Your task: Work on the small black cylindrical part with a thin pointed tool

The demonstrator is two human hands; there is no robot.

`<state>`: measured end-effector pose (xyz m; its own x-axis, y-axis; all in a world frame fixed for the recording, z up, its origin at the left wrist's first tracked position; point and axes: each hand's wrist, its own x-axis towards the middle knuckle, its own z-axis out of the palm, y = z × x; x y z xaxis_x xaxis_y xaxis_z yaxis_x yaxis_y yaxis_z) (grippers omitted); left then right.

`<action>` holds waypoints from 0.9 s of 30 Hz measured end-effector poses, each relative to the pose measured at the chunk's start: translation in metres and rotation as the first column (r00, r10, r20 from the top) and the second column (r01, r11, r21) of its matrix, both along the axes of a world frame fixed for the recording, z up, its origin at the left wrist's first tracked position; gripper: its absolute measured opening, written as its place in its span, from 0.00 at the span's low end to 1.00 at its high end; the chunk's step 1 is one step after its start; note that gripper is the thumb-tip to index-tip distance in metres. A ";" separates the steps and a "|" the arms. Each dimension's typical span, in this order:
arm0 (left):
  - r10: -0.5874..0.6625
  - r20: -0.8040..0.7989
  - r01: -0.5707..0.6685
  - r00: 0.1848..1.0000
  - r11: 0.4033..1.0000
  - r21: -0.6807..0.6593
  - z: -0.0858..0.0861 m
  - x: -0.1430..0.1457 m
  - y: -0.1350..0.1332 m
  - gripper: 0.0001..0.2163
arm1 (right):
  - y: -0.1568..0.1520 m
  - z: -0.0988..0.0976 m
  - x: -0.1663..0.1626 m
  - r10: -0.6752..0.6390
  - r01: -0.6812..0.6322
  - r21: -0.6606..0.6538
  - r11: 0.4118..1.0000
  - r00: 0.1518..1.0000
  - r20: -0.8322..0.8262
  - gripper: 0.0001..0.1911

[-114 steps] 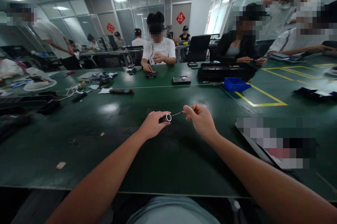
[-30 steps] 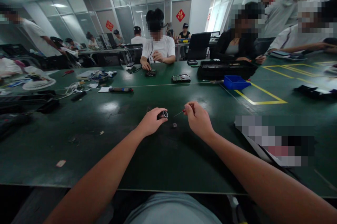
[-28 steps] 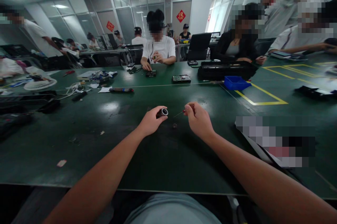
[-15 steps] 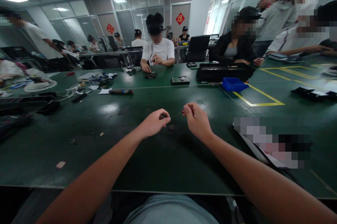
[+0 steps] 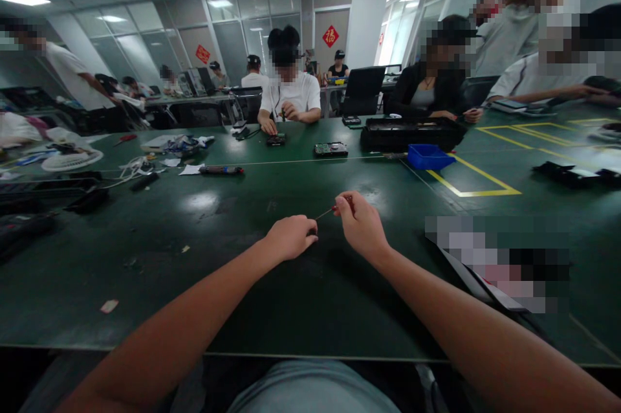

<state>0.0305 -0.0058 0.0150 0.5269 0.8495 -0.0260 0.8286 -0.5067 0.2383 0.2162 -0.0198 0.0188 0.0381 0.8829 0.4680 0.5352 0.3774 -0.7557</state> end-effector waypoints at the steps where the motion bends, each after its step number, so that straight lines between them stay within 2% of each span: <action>1: 0.007 0.020 -0.007 1.000 1.000 -0.005 0.001 -0.001 0.000 0.10 | 0.000 0.000 0.000 0.002 -0.002 0.000 1.000 1.000 -0.001 0.12; 4: 0.039 0.145 -0.029 0.989 0.997 -0.070 0.006 -0.010 0.003 0.09 | 0.001 -0.002 0.000 0.004 -0.004 -0.007 1.000 1.000 -0.006 0.12; 6: 0.085 0.259 -0.043 0.962 0.985 -0.166 0.010 -0.020 0.007 0.09 | 0.001 -0.002 0.000 0.001 -0.001 -0.014 1.000 1.000 -0.009 0.12; 8: 0.166 0.368 -0.048 0.915 0.950 -0.308 0.014 -0.034 0.012 0.11 | 0.001 -0.002 0.000 0.004 -0.005 -0.021 1.000 1.000 -0.013 0.12; 10: 0.297 0.463 -0.053 0.835 0.881 -0.469 0.016 -0.054 0.017 0.13 | 0.000 -0.001 0.000 0.015 -0.016 -0.030 0.999 1.000 -0.015 0.12; 12: 0.461 0.544 -0.070 0.701 0.804 -0.591 0.018 -0.080 0.023 0.14 | -0.001 0.000 0.000 0.025 -0.025 -0.037 0.999 1.000 -0.013 0.12; 15: 0.664 0.651 -0.088 0.369 0.722 -0.686 0.020 -0.129 0.027 0.13 | -0.003 0.002 -0.001 0.030 -0.031 -0.042 0.999 0.999 -0.010 0.12; 18: 0.751 0.661 -0.076 0.012 0.659 -0.748 0.027 -0.184 0.023 0.08 | -0.004 0.004 -0.003 0.049 -0.049 -0.061 0.997 0.999 -0.009 0.12; 19: 0.750 0.658 -0.074 -0.070 0.654 -0.753 0.030 -0.202 0.019 0.07 | -0.005 0.004 -0.003 0.055 -0.055 -0.071 0.996 0.998 -0.008 0.12; 21: 0.737 0.653 -0.079 -0.174 0.651 -0.755 0.038 -0.236 0.008 0.08 | -0.005 0.004 -0.004 0.063 -0.063 -0.082 0.995 0.998 -0.009 0.12; 24: 0.690 0.659 -0.249 -0.299 0.610 -0.752 0.049 -0.277 -0.011 0.10 | -0.004 0.002 -0.004 0.069 -0.070 -0.082 0.994 0.998 -0.013 0.12; 26: 0.628 0.710 -0.401 -0.318 0.590 -0.701 0.055 -0.299 -0.023 0.11 | -0.003 0.001 -0.004 0.073 -0.074 -0.084 0.994 0.997 -0.012 0.12; 27: 0.613 0.729 -0.508 -0.304 0.544 -0.669 0.058 -0.308 -0.028 0.12 | -0.003 0.001 -0.004 0.075 -0.075 -0.086 0.993 0.997 -0.009 0.12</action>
